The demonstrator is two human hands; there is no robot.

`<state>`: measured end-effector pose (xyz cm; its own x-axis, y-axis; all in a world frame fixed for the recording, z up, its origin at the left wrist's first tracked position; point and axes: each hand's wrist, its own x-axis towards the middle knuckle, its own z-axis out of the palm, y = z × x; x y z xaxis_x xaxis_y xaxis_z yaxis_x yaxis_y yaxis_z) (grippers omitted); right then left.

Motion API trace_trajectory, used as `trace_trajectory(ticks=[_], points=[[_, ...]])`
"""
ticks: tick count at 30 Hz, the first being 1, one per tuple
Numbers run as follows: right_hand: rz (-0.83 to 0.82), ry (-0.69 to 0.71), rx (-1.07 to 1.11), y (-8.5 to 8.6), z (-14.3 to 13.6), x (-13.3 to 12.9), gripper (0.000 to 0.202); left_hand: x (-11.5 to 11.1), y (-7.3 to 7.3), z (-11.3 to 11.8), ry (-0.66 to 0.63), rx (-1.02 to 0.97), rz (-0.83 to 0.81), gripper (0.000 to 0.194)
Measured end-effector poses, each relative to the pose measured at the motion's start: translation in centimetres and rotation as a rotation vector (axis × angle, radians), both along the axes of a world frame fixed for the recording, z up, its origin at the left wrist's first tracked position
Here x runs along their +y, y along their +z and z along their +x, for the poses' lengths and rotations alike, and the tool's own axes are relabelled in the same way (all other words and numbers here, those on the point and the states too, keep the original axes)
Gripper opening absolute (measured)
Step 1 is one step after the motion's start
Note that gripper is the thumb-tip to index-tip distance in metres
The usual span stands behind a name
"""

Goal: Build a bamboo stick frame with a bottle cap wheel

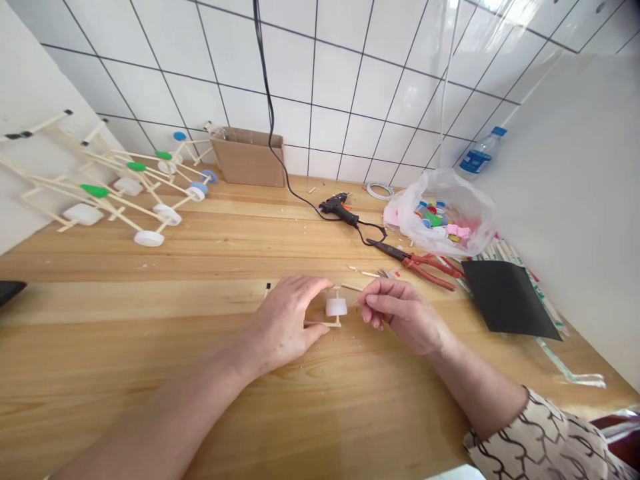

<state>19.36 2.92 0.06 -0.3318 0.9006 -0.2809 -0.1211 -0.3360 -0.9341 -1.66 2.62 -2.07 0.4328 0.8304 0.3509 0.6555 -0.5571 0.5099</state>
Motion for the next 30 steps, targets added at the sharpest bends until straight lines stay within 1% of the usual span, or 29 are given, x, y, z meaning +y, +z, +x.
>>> trace_trajectory(ticks=[10, 18, 30], points=[[0.032, -0.006, -0.038, 0.03, -0.23, -0.01, 0.02, 0.11, -0.01, -0.16, -0.009, 0.013, -0.001, 0.052], [0.053, 0.008, -0.065, 0.01, -0.17, -0.04, 0.019, 0.31, -0.18, -0.22, -0.017, 0.031, -0.018, 0.049], [0.056, 0.011, -0.066, -0.11, -0.15, -0.09, 0.019, 0.36, -0.03, -0.29, -0.039, 0.043, -0.067, 0.046]])
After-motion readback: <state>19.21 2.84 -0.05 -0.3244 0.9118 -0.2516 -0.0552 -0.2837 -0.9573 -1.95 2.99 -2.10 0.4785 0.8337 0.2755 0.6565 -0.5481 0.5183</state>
